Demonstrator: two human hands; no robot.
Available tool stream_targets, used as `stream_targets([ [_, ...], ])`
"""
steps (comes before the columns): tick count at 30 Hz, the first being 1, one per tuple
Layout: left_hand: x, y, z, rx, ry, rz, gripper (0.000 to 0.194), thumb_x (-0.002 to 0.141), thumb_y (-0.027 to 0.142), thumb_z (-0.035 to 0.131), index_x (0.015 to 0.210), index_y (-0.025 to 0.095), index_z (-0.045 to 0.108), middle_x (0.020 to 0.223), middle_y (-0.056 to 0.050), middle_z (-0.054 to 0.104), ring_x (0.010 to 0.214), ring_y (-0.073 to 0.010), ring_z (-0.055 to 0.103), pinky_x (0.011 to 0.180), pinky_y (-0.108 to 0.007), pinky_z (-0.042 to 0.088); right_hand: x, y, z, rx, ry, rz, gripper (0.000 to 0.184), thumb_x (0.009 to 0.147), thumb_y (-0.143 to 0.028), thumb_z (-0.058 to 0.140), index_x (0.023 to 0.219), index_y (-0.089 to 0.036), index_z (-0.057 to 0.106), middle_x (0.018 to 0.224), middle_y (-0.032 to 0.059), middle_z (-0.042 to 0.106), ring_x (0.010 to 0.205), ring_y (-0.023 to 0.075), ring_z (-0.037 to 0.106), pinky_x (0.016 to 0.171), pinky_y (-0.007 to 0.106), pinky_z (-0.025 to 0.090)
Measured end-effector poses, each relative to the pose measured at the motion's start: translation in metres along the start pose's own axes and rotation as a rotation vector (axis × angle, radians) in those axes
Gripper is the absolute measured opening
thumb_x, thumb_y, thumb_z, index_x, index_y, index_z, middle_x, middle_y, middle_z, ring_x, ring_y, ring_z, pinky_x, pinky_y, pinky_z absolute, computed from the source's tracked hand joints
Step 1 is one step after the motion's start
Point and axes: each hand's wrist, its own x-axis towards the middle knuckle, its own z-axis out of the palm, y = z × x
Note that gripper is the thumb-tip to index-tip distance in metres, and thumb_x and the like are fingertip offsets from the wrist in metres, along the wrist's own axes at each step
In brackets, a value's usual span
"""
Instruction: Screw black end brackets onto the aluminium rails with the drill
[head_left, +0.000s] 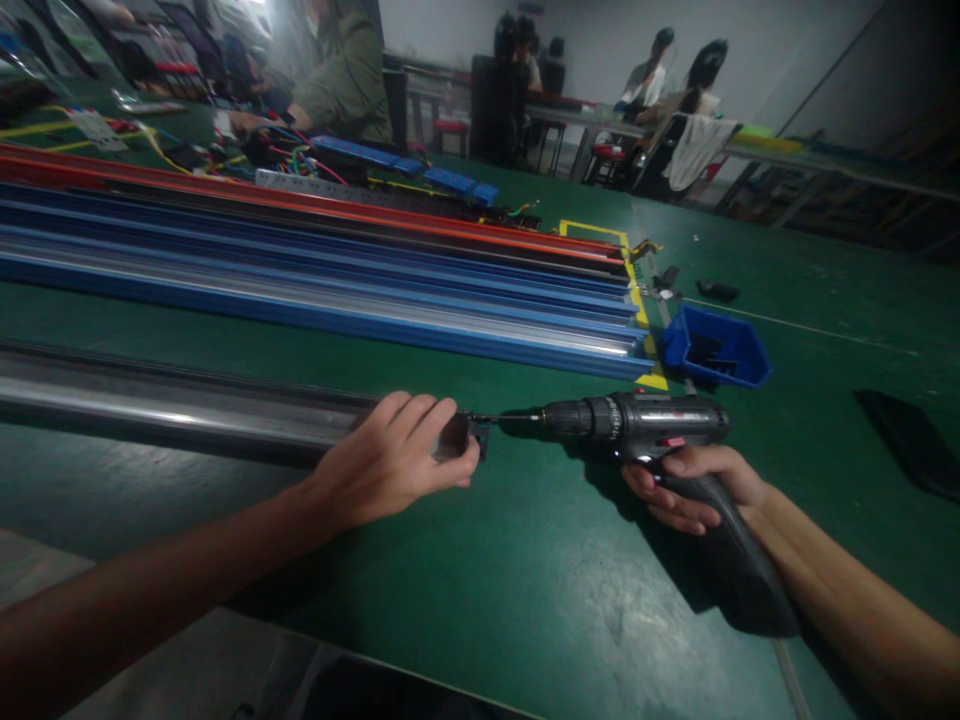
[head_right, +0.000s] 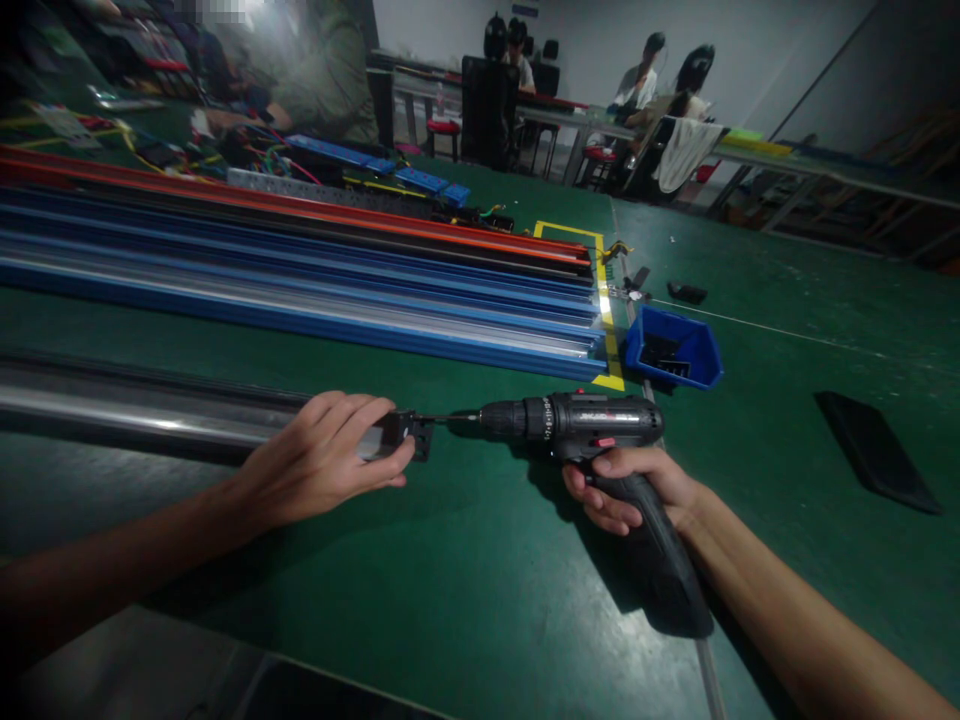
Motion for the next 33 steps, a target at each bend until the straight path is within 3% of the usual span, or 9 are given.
stream_targets([
  [33,-0.0002,0.0001,0.001,0.017,0.03,-0.004,0.032,0.095,0.046,0.062,0.123,0.031,0.059,0.112,-0.015,0.062,0.094,-0.0254,0.06,0.076,-0.039,0.048,0.0043,-0.0007,-0.0024,-0.016,-0.048,0.005,0.031,0.091,-0.028,0.055,0.103,-0.003,0.069,0.079,0.0074,0.065,0.038,0.0022,0.04,0.044,0.019,0.046],
])
